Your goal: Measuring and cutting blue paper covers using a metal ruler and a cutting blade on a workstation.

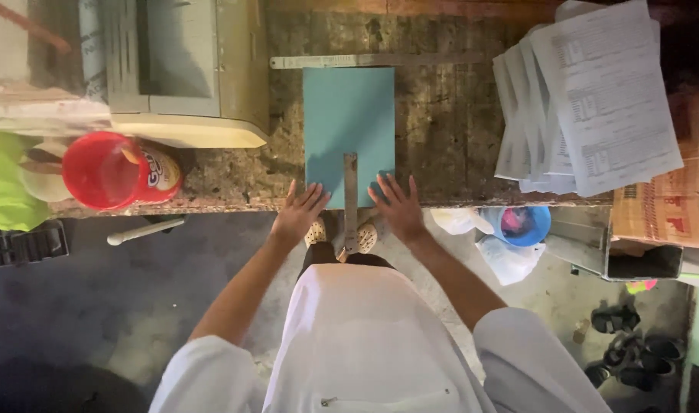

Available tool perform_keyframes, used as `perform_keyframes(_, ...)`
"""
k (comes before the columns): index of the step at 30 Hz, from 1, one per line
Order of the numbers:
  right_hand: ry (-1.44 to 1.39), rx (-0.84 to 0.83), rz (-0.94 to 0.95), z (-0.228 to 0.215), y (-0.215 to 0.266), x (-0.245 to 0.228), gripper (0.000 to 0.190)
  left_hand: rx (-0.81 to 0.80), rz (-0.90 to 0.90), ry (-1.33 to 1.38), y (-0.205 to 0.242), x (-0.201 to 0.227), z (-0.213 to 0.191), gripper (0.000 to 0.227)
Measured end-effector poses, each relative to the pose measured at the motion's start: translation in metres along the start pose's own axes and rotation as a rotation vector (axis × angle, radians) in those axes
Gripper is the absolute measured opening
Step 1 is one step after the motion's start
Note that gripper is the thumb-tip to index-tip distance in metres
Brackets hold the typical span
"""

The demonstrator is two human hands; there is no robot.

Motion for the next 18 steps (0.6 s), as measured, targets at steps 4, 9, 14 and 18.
perform_keyframes(4, 0.009, -0.050, -0.088, 0.005, 0.010, 0.020, 0.065, 0.036, 0.089, 0.080, -0.014, -0.008, -0.021, 0.080)
perform_keyframes(9, -0.025, -0.132, -0.167, -0.017, 0.003, 0.020, 0.047, -0.078, 0.141, 0.084, -0.024, -0.018, -0.043, 0.060)
perform_keyframes(14, -0.065, -0.136, -0.137, -0.042, -0.007, 0.011, 0.042, -0.105, 0.188, 0.074, -0.019, -0.019, -0.033, 0.068)
perform_keyframes(18, -0.146, -0.263, -0.102, -0.005, 0.009, 0.027, 0.050, -0.482, 0.254, 0.099, -0.011, -0.014, 0.004, 0.068)
Point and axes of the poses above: each hand's wrist, its own y-axis away from the middle knuckle, its own z-axis out of the palm, x = y × z, the point moved 9 cm from there along -y, towards the middle knuckle, and after that the axes turned 8 degrees about -y, right-handed, at the moved point
